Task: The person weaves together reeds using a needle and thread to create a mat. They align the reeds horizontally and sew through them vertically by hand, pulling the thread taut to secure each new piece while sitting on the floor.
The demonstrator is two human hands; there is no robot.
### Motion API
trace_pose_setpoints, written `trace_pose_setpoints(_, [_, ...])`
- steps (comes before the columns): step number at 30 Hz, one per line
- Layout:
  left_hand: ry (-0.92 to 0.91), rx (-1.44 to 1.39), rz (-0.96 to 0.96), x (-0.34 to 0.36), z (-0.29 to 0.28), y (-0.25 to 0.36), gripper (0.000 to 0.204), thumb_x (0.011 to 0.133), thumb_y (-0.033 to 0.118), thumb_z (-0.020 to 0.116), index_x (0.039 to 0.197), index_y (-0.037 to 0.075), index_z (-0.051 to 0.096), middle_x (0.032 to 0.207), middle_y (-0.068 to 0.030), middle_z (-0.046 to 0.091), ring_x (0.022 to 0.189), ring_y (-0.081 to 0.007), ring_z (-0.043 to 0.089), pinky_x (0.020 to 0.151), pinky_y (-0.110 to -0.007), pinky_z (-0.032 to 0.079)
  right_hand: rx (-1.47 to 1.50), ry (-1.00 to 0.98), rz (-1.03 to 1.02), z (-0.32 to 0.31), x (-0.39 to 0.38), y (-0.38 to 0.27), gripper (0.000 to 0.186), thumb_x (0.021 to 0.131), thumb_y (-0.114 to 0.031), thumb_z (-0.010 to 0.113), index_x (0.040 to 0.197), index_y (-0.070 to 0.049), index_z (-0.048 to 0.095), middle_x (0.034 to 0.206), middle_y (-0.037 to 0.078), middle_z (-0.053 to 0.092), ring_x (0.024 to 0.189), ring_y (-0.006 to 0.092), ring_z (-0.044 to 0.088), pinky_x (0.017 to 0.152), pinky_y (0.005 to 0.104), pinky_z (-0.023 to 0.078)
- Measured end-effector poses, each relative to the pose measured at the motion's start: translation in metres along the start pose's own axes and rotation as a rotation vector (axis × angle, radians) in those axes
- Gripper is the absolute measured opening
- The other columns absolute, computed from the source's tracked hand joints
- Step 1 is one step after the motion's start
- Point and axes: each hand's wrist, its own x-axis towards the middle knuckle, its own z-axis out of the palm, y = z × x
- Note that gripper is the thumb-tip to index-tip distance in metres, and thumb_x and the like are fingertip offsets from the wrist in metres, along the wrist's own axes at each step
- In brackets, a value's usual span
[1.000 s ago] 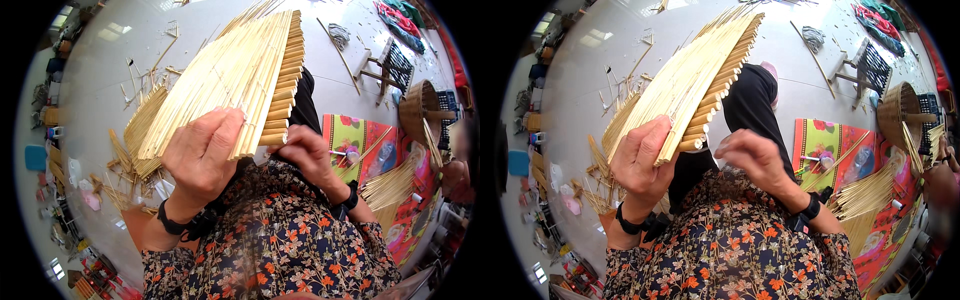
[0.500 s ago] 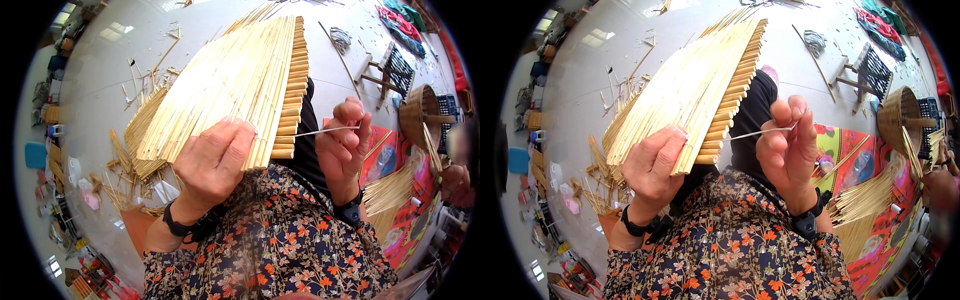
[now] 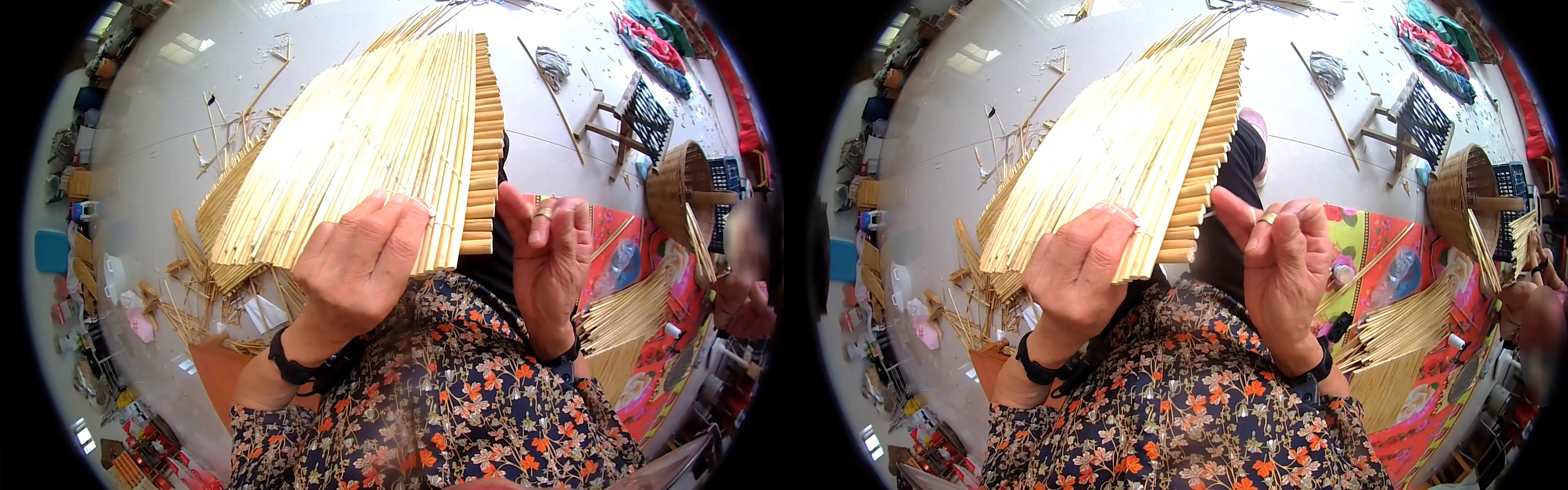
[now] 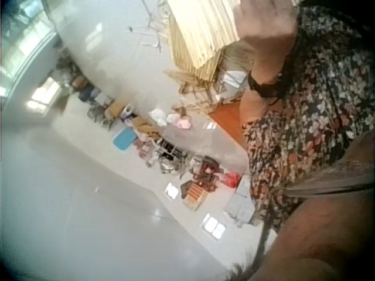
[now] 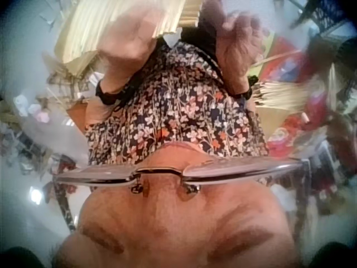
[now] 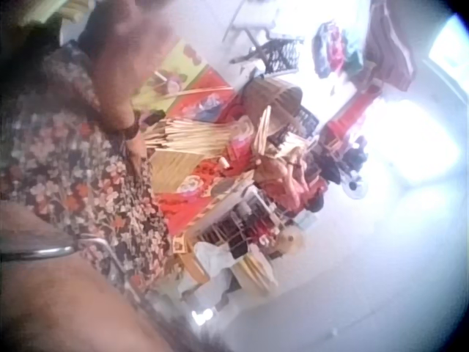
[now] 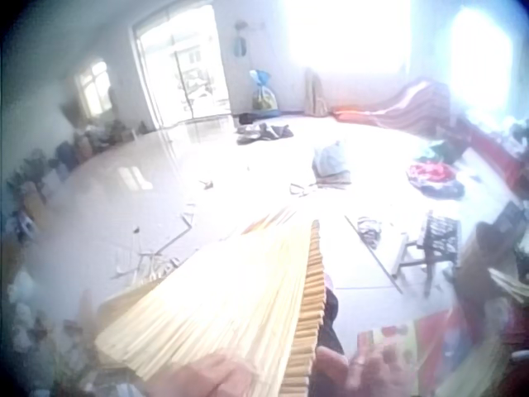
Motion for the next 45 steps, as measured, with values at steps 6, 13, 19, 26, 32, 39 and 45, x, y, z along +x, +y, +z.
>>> trace_pose_setpoints(6, [0.050, -0.027, -0.064, 0.006, -0.007, -0.007, 0.025, 0.082, 0.008, 0.074, 0.107, 0.003, 0.073, 0.100, -0.0092, 0.073, 0.085, -0.0236, 0.073, 0.065, -0.031, 0.054, -0.769, -0.076, 0.165, 0.000, -0.010, 0.000, 0.012, 0.102, -0.008, 0.061, 0.096, -0.004, 0.051, 0.077, 0.009, 0.065, 0.081, 0.0280, 0.072, 0.074, 0.0343, 0.056])
trace_pose_setpoints(13, [0.207, -0.036, -0.184, 0.009, -0.014, -0.022, 0.024, 0.084, 0.011, 0.072, 0.107, 0.002, 0.074, 0.095, -0.0097, 0.072, 0.082, -0.0232, 0.073, 0.065, -0.032, 0.054, -1.395, -0.599, 0.120, -0.046, -0.016, 0.000, 0.019, 0.092, -0.008, 0.072, 0.091, -0.003, 0.054, 0.078, 0.016, 0.059, 0.068, 0.0368, 0.060, 0.062, 0.0401, 0.048])
trace_pose_setpoints(19, [0.254, -0.145, -0.294, 0.006, -0.024, -0.033, 0.036, 0.076, 0.004, 0.080, 0.112, 0.003, 0.074, 0.093, -0.0098, 0.070, 0.077, -0.0239, 0.070, 0.066, -0.033, 0.056, -0.884, -0.244, 0.479, -0.061, -0.018, -0.037, 0.013, 0.099, -0.002, 0.061, 0.089, -0.004, 0.052, 0.071, 0.002, 0.058, 0.062, 0.0110, 0.061, 0.056, 0.0245, 0.051])
trace_pose_setpoints(26, [0.262, -0.273, -0.458, 0.018, -0.032, -0.042, 0.031, 0.079, -0.003, 0.082, 0.108, 0.001, 0.073, 0.090, -0.0074, 0.068, 0.074, -0.0152, 0.066, 0.064, -0.028, 0.052, -0.298, -0.487, 0.294, 0.025, 0.044, 0.005, 0.007, 0.099, 0.003, 0.057, 0.096, 0.000, 0.052, 0.091, 0.015, 0.067, 0.054, 0.0129, 0.063, 0.048, 0.0256, 0.053])
trace_pose_setpoints(32, [0.310, -0.413, -0.736, 0.014, -0.033, -0.065, 0.024, 0.083, 0.002, 0.082, 0.101, -0.002, 0.067, 0.085, -0.0065, 0.069, 0.074, -0.0119, 0.066, 0.066, -0.028, 0.053, -0.174, -0.482, 0.416, 0.085, 0.067, 0.067, 0.010, 0.099, -0.004, 0.065, 0.103, 0.001, 0.057, 0.073, 0.004, 0.064, 0.061, 0.0119, 0.068, 0.055, 0.0233, 0.057])
trace_pose_setpoints(39, [0.293, -0.478, -0.884, 0.017, -0.035, -0.077, 0.024, 0.085, 0.003, 0.080, 0.105, -0.003, 0.068, 0.090, -0.0066, 0.074, 0.079, -0.0107, 0.068, 0.070, -0.026, 0.054, -0.016, -0.391, 0.510, 0.102, 0.073, 0.098, 0.019, 0.099, -0.004, 0.065, 0.114, 0.003, 0.056, 0.085, 0.005, 0.066, 0.066, 0.0127, 0.070, 0.061, 0.0265, 0.063])
trace_pose_setpoints(45, [0.254, -0.484, -0.910, 0.011, -0.028, -0.091, 0.026, 0.086, 0.003, 0.079, 0.109, -0.004, 0.068, 0.092, -0.0071, 0.074, 0.081, -0.0105, 0.068, 0.073, -0.027, 0.054, -0.047, -0.491, 0.743, 0.103, 0.079, 0.109, 0.035, 0.095, 0.001, 0.068, 0.128, 0.004, 0.057, 0.089, 0.007, 0.069, 0.065, 0.0155, 0.071, 0.058, 0.0289, 0.063])
